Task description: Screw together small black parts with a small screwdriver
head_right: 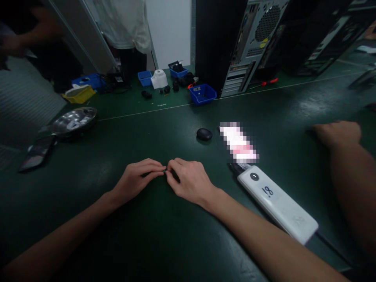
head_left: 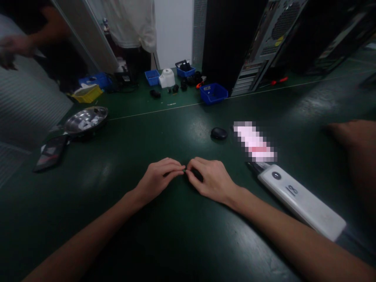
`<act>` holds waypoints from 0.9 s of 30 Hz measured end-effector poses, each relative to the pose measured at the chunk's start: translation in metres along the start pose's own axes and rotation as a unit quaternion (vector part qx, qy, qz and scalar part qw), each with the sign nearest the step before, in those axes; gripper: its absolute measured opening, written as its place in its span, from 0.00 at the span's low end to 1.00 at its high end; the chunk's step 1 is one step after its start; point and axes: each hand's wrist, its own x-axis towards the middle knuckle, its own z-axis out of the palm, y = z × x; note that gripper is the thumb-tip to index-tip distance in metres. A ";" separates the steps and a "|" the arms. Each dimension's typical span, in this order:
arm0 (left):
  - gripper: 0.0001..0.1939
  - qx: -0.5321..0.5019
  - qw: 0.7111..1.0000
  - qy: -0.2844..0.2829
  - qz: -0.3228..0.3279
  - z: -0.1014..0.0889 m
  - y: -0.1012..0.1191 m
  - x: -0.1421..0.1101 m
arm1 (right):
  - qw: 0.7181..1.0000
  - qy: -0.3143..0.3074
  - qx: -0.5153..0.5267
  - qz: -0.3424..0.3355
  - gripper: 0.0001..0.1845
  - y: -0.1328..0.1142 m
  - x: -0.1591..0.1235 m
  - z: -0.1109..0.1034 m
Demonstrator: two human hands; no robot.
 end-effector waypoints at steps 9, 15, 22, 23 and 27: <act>0.16 0.055 0.999 0.002 0.002 -0.002 0.006 0.000 | 0.999 0.043 0.016 0.018 0.09 0.003 0.000 -0.001; 0.25 0.144 0.988 -0.051 -0.005 0.003 0.007 0.003 | 0.995 0.043 -0.074 0.057 0.09 0.007 0.002 -0.004; 0.24 0.156 0.986 -0.060 -0.007 0.005 0.006 0.003 | 0.987 0.048 -0.122 0.094 0.08 0.008 0.002 -0.006; 0.24 0.145 0.988 -0.053 -0.010 0.003 0.007 0.003 | 0.986 0.053 -0.125 0.101 0.08 0.008 0.002 -0.007; 0.17 0.116 0.992 -0.053 0.001 -0.003 0.007 0.004 | 0.983 0.065 -0.128 0.117 0.08 0.008 0.002 -0.007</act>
